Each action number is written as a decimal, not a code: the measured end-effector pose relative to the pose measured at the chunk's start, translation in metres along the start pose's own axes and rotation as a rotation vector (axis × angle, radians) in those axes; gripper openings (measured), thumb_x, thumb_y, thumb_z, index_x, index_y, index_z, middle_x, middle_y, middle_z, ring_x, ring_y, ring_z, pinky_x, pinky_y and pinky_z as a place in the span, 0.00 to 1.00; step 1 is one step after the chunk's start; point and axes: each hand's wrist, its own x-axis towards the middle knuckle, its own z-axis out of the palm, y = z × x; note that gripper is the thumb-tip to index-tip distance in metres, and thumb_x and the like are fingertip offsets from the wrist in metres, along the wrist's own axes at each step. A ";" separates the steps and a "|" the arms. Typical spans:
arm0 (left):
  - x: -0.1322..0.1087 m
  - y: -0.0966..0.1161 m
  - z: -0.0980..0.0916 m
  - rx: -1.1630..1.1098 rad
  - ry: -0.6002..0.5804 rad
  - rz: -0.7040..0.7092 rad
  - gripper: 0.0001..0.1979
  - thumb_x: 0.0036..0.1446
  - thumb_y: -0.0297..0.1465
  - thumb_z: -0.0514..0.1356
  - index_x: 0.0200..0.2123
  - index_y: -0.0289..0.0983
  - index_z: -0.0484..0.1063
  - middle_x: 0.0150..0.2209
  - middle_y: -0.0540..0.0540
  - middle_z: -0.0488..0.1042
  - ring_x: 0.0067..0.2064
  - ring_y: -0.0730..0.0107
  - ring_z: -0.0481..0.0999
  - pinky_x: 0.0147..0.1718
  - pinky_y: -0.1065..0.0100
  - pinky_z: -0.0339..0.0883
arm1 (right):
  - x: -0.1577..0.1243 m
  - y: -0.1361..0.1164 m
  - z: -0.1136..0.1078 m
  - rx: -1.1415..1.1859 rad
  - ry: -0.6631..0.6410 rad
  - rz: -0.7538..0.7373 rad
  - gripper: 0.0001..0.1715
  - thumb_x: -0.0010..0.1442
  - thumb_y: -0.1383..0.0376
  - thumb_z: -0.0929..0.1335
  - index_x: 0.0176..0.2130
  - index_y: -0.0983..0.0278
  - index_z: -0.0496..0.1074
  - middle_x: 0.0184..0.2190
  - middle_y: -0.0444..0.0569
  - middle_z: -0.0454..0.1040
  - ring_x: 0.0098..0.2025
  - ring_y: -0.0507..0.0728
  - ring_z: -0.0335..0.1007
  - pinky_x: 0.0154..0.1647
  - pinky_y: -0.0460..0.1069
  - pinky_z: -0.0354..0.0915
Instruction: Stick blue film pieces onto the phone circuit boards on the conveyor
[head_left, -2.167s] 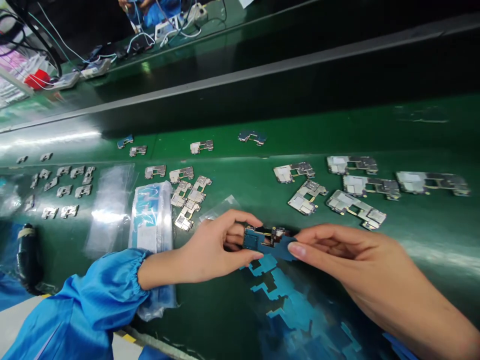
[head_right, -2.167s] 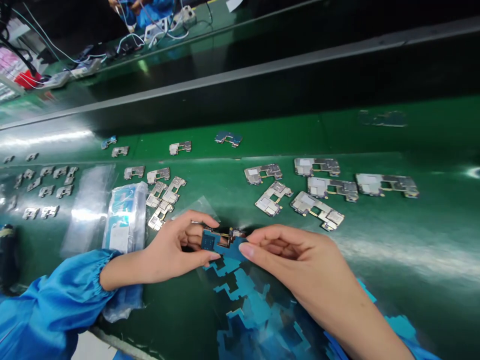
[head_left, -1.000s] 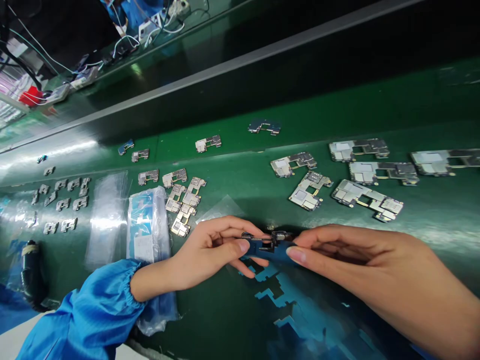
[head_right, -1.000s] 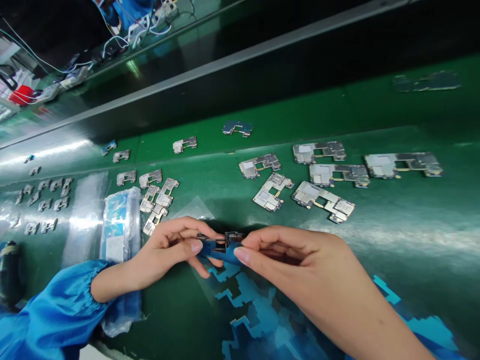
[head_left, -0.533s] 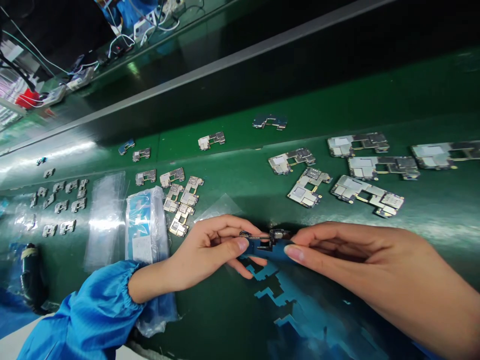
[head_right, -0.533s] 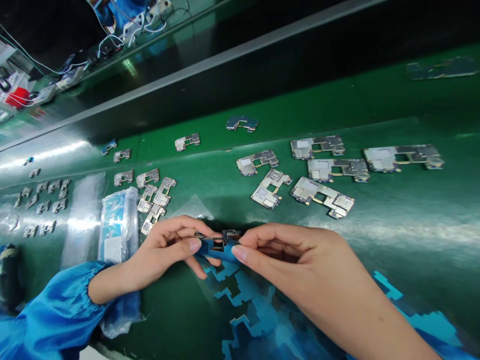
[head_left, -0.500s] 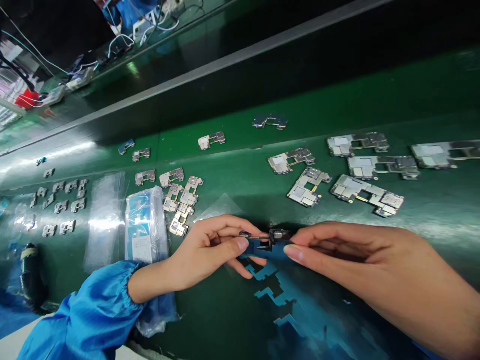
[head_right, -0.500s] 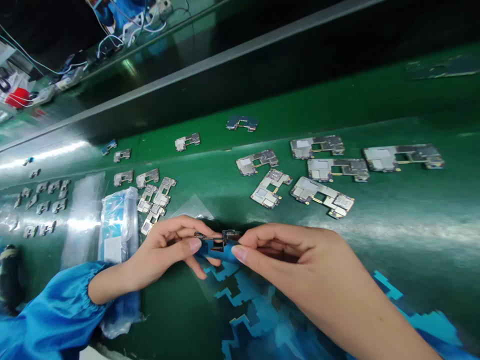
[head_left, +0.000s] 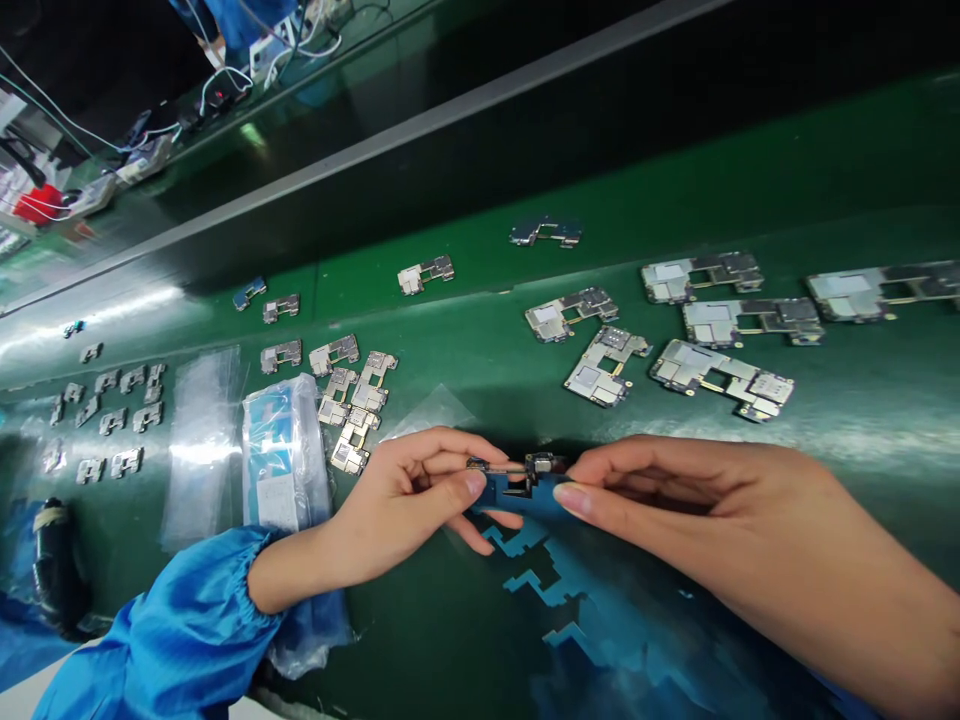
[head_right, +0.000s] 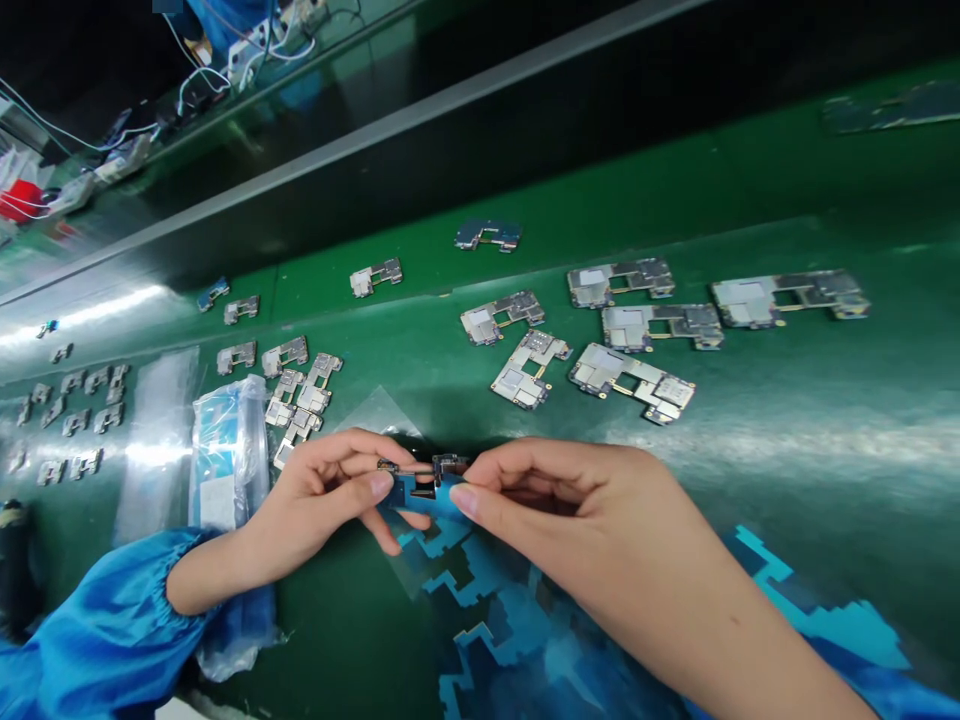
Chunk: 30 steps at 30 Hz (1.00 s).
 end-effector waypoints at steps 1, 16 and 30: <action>0.000 0.000 0.000 0.010 0.009 0.003 0.06 0.66 0.28 0.65 0.45 0.34 0.79 0.40 0.45 0.85 0.40 0.62 0.88 0.31 0.74 0.84 | 0.000 0.001 0.001 0.003 0.002 -0.004 0.13 0.54 0.49 0.77 0.29 0.54 0.83 0.28 0.44 0.83 0.27 0.53 0.77 0.25 0.41 0.69; -0.001 0.002 0.005 0.169 0.075 0.029 0.05 0.66 0.28 0.63 0.43 0.33 0.76 0.37 0.43 0.85 0.34 0.62 0.88 0.26 0.77 0.81 | -0.003 -0.006 0.008 0.021 0.061 0.066 0.13 0.52 0.50 0.76 0.27 0.56 0.81 0.25 0.43 0.81 0.27 0.53 0.74 0.25 0.42 0.66; 0.001 -0.001 0.007 0.142 0.077 0.073 0.06 0.63 0.28 0.67 0.40 0.33 0.74 0.37 0.43 0.83 0.32 0.68 0.86 0.28 0.77 0.80 | -0.002 -0.015 0.011 -0.017 0.098 0.028 0.12 0.50 0.54 0.74 0.22 0.57 0.79 0.19 0.43 0.77 0.21 0.51 0.69 0.18 0.40 0.61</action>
